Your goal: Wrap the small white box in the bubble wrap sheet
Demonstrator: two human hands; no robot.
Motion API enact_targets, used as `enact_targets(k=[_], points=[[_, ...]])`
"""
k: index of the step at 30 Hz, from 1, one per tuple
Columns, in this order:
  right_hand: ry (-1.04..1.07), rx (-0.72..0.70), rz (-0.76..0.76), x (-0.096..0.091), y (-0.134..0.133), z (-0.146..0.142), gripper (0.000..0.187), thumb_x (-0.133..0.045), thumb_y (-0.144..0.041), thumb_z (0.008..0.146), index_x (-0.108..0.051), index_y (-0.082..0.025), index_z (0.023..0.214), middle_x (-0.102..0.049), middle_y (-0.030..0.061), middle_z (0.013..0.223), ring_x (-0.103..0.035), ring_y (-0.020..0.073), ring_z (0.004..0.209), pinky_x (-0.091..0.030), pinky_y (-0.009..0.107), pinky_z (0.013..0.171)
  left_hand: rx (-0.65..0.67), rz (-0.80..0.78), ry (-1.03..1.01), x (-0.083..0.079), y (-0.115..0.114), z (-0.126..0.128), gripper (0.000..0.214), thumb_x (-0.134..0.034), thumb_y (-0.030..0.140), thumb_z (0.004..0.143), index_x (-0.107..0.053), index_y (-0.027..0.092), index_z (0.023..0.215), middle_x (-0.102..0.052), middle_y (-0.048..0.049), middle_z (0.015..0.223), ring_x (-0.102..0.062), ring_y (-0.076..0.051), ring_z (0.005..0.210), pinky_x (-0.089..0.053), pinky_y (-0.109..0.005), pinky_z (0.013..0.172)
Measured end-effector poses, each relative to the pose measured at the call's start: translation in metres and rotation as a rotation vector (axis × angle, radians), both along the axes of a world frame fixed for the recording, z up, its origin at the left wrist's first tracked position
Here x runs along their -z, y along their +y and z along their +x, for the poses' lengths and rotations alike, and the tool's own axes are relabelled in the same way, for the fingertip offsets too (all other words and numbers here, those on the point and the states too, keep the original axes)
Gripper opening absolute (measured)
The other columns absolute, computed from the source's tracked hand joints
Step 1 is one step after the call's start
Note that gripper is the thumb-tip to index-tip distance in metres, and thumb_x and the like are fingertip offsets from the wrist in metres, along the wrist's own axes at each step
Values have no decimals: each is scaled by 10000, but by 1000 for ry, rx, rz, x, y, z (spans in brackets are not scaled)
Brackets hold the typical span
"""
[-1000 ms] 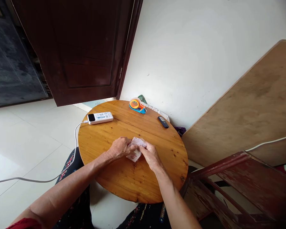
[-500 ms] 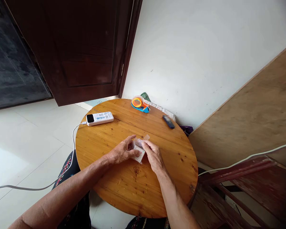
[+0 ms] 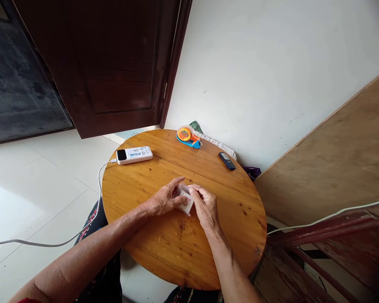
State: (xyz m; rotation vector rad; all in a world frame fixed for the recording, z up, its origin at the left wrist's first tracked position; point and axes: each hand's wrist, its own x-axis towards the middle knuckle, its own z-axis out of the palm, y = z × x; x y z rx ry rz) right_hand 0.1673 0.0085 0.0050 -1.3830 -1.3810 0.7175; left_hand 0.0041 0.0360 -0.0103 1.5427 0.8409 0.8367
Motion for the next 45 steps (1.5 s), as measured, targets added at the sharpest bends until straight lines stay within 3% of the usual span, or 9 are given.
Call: enact_targets(k=[11,18,24,27,31,35,45], points=[[-57,-13,18,1,4,-2,259,-585,-401,837,-744,-197,837,-761,38,840,-681,216,806,-514,303,753,-109,98,197,-2,2,3,688,-653,342,812,-443,172,1445,-630,-48,970,-549,-166,824,-491,-309,801],[-112,-19,-14,3,3,1,308,-586,-441,855,-715,-187,738,-680,-4,672,-641,185,711,-487,262,648,-121,121,222,-7,0,3,617,-640,272,822,-492,154,1409,-661,-64,1019,-582,-172,868,-498,-310,859],[-238,-52,119,6,4,-6,257,-511,-370,908,-699,-202,856,-738,44,812,-667,196,743,-511,284,698,-200,218,307,-4,2,6,532,-623,251,836,-550,162,1355,-665,-90,1128,-576,-238,1064,-451,-414,1019],[-362,-28,226,10,5,-7,242,-472,-319,921,-683,-219,856,-744,66,869,-680,218,827,-508,314,778,-192,167,202,-2,2,3,552,-632,265,840,-527,150,1369,-649,-115,1192,-585,-252,1100,-469,-431,1008],[-393,-35,230,13,6,-5,257,-450,-319,947,-673,-218,868,-735,55,835,-676,204,783,-508,311,759,-114,74,9,1,0,-3,683,-697,286,806,-451,134,1425,-553,-185,1351,-586,-270,1153,-493,-409,981],[-383,-49,197,13,4,-3,292,-438,-362,970,-682,-206,937,-744,64,870,-681,206,815,-520,311,763,-96,136,12,8,-1,-9,756,-749,195,729,-457,171,1426,-562,-162,1342,-556,-283,1204,-439,-445,1056],[-375,-17,219,12,-1,-3,291,-488,-383,961,-719,-208,982,-768,64,914,-702,199,803,-543,296,769,-46,82,-41,15,1,-9,720,-713,201,791,-427,196,1452,-547,-155,1360,-579,-267,1165,-465,-451,1032]])
